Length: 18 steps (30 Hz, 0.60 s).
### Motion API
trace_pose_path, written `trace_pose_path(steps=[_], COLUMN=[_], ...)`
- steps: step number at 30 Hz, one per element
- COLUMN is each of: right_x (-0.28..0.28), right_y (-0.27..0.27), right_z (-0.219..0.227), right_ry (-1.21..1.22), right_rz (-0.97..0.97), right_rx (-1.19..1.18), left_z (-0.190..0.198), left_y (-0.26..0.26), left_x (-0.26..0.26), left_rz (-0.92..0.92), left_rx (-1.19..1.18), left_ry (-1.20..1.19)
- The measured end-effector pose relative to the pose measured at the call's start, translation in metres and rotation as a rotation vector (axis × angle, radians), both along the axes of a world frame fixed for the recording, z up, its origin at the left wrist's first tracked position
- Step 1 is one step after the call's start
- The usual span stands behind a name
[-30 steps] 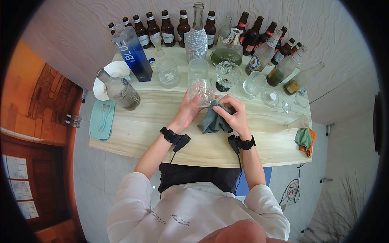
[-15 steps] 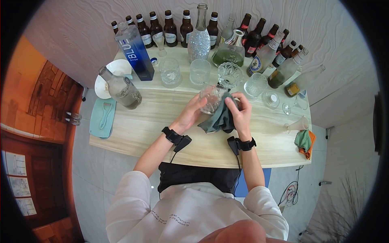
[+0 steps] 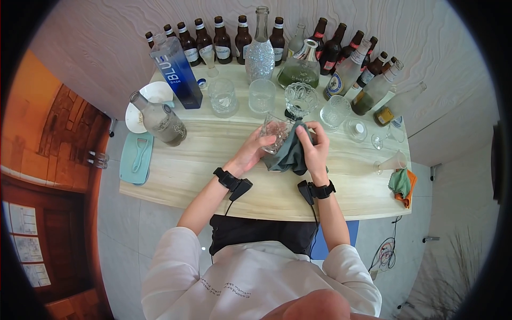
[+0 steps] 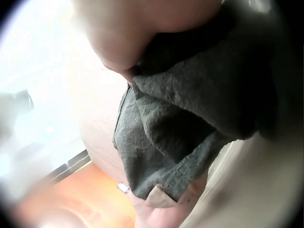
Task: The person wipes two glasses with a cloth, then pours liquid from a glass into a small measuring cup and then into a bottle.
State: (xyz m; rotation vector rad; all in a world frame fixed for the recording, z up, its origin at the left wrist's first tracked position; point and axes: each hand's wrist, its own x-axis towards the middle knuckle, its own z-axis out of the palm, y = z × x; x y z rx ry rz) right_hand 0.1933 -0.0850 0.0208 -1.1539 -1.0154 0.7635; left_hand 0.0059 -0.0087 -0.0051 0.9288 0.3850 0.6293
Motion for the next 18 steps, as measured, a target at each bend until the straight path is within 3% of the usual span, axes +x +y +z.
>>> trace_pose_path(steps=[3,9,18], right_x=[-0.002,-0.003,-0.002], right_y=[0.0,0.002,0.003], right_z=[0.005,-0.009,-0.012], right_ry=[0.064,-0.313,-0.306], right_rz=[-0.023,0.157,0.134], right_rx=[-0.011,-0.066,0.002], left_z=[0.002,-0.006,-0.007], left_y=[0.0,0.011,0.007], left_x=[-0.001,-0.005,-0.002], left_rz=[-0.005,0.136,0.079], left_rx=[0.0,-0.055,-0.038], left_ry=[-0.011,-0.174,-0.084])
